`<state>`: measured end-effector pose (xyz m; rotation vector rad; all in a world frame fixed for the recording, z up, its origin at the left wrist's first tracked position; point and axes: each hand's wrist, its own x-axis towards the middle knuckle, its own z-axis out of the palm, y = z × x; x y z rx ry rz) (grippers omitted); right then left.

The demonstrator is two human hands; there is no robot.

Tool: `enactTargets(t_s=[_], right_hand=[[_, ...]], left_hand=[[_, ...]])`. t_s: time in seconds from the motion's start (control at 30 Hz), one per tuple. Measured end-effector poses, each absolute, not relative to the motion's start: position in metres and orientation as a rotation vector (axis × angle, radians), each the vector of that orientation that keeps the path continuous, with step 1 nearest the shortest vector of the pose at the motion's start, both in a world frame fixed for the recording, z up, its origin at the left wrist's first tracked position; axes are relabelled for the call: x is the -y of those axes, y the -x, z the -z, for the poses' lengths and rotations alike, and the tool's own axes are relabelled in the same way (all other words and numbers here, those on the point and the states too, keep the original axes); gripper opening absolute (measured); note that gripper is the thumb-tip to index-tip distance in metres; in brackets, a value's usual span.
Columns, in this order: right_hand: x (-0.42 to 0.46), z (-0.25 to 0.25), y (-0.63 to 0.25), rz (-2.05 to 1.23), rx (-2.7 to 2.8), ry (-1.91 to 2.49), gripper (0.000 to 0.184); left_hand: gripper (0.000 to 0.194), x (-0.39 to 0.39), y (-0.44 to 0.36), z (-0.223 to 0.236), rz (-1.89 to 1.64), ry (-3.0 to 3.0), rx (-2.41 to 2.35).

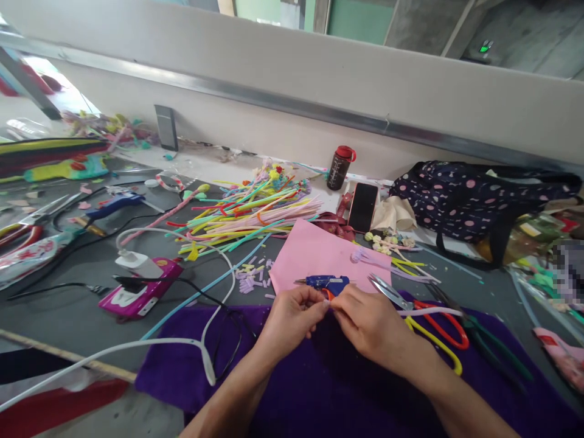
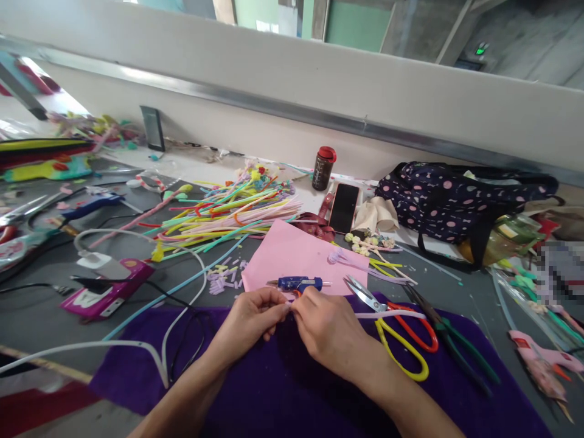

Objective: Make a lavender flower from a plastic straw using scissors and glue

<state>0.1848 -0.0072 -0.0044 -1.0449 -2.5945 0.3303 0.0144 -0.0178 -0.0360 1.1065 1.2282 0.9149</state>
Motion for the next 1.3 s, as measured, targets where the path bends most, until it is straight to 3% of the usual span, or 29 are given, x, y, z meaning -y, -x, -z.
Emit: enactTargets(t_s=[0.1,0.23,0.63,0.7,0.87,0.97,1.3], right_hand=[[0.006,0.004,-0.189,-0.163,2.769,0.984,0.014],[0.000,0.009,-0.190,-0.208,2.743,0.885,0.015],[0.004,-0.002,-0.185,-1.435,1.958,1.177,0.008],[0.007,-0.003,-0.183,-1.328,1.959,1.162,0.009],[0.011,0.005,-0.178,-0.626,2.174,0.969,0.020],[0.010,0.015,-0.177,-0.420,2.259,0.897,0.023],[0.010,0.023,-0.173,-0.410,2.173,1.015,0.017]], left_hand=[[0.016,0.018,-0.014,0.038,-0.830,-1.213,-1.292],[0.009,0.019,-0.013,0.034,-0.797,-1.352,-1.279],[0.015,0.021,-0.007,0.029,-0.819,-0.969,-0.883],[0.016,0.020,-0.009,0.032,-0.878,-0.850,-0.849],[0.016,0.019,-0.014,0.034,-1.000,-0.664,-0.799],[0.019,0.020,-0.017,0.034,-1.061,-0.643,-0.817],[0.014,0.024,-0.025,0.041,-1.255,-0.958,-1.115]])
